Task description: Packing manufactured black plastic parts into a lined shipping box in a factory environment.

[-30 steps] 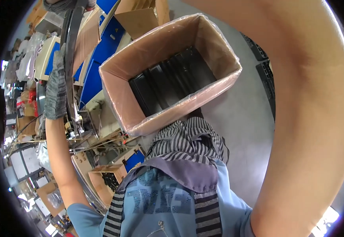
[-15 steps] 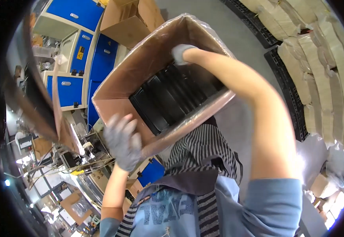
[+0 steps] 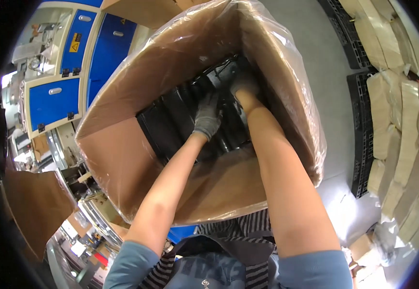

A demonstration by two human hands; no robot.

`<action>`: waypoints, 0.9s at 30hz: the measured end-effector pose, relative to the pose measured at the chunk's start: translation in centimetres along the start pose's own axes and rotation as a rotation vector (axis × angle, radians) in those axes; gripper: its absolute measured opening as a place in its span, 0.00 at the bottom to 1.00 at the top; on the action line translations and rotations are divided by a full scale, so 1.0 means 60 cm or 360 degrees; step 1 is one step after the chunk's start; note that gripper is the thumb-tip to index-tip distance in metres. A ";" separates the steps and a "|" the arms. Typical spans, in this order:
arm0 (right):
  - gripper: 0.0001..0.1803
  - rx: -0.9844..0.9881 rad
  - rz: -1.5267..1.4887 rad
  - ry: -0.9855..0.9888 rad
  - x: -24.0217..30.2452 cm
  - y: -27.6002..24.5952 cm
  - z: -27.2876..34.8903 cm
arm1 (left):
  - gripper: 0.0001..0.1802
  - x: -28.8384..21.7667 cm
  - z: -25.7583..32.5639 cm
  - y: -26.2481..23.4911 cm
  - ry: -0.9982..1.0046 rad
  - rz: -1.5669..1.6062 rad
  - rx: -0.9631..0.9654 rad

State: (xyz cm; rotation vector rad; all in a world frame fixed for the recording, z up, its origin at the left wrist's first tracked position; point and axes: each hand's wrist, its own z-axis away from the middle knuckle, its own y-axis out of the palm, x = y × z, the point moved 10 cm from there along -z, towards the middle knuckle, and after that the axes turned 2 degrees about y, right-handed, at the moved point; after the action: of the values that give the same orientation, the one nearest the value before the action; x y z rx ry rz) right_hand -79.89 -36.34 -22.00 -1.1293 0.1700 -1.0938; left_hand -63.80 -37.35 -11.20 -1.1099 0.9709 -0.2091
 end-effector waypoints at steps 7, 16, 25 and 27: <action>0.18 0.0872 -0.0591 0.0142 0.057 -0.017 0.097 | 0.31 0.072 -0.019 0.063 0.0062 -0.0335 0.0003; 0.16 0.0278 0.0276 -0.0075 0.021 -0.033 0.081 | 0.24 0.044 -0.038 0.059 0.0133 -0.0266 -0.0176; 0.14 0.0112 0.0427 -0.0348 0.023 -0.026 0.060 | 0.14 0.043 -0.043 0.061 -0.0161 -0.0134 -0.0119; 0.13 0.0040 0.0579 -0.0494 0.049 -0.031 0.060 | 0.13 0.057 -0.037 0.060 -0.0262 -0.0119 -0.0093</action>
State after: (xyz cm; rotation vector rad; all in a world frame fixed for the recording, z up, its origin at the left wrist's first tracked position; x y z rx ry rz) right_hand -77.38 -36.30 -17.66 -1.1761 0.1110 -0.5897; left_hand -64.53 -39.12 -16.27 -1.1986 0.7938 -0.1480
